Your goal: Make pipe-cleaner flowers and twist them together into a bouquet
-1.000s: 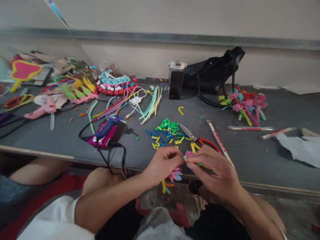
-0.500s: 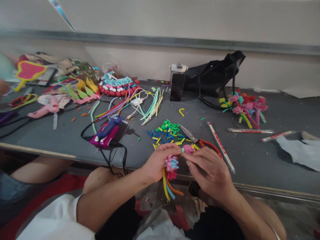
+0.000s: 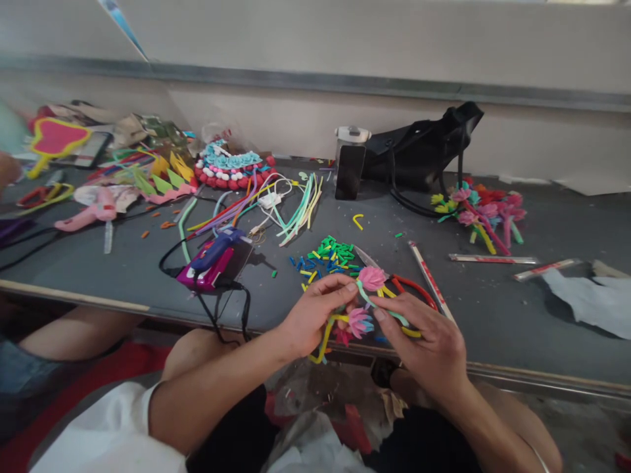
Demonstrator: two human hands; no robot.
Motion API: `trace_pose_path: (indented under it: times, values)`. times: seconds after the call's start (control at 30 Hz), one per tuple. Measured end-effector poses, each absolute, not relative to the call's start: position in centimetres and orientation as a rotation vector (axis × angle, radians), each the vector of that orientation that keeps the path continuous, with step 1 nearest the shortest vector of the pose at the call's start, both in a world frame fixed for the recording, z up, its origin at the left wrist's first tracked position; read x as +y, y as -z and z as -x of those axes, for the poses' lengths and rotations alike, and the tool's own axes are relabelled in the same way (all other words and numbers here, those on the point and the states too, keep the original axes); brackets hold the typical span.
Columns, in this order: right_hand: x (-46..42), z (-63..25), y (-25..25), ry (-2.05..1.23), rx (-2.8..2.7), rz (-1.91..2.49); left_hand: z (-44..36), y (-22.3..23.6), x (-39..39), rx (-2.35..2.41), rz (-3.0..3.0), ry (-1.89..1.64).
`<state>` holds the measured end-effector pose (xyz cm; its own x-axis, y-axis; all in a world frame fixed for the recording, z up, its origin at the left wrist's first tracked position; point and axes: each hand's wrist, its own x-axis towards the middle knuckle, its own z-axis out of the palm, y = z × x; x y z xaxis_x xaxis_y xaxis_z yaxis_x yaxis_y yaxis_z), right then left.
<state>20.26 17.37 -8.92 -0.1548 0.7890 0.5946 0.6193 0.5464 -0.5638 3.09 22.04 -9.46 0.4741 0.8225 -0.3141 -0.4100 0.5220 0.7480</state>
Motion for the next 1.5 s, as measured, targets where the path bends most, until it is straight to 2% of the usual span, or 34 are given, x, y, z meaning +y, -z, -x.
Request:
trace_pose_path:
  times: [0.17,0.4,0.8,1.03,1.3,1.37,1.5]
  values:
    - [17.4,-20.4,8.9,-0.395,-1.762,1.255,-2.9,9.3,22.3,0.598,-0.567,-0.793]
    - [17.9,-20.5,10.0,-0.783,-1.574,1.305,-2.5,8.8,21.8,0.497,-0.526,-0.703]
    - [19.3,-22.4,9.6,-1.084,-1.582,1.157,-2.7,9.0,21.1,0.539,-0.649,-0.379]
    - [19.6,-23.2,9.4,-1.019,-1.757,1.033,-2.6,8.4,21.0,0.607,-0.854,-0.218]
    - [19.3,-23.5,8.7,-0.881,-1.972,1.050,-3.2,9.7,20.6,0.778,-1.265,-0.319]
    - [18.9,-23.3,8.4,-0.741,-2.042,1.070,-3.3,10.2,20.4,0.835,-1.386,-0.391]
    - [18.0,-22.6,8.2,-0.264,-2.189,1.041,-3.5,10.6,20.2,0.946,-1.449,-0.562]
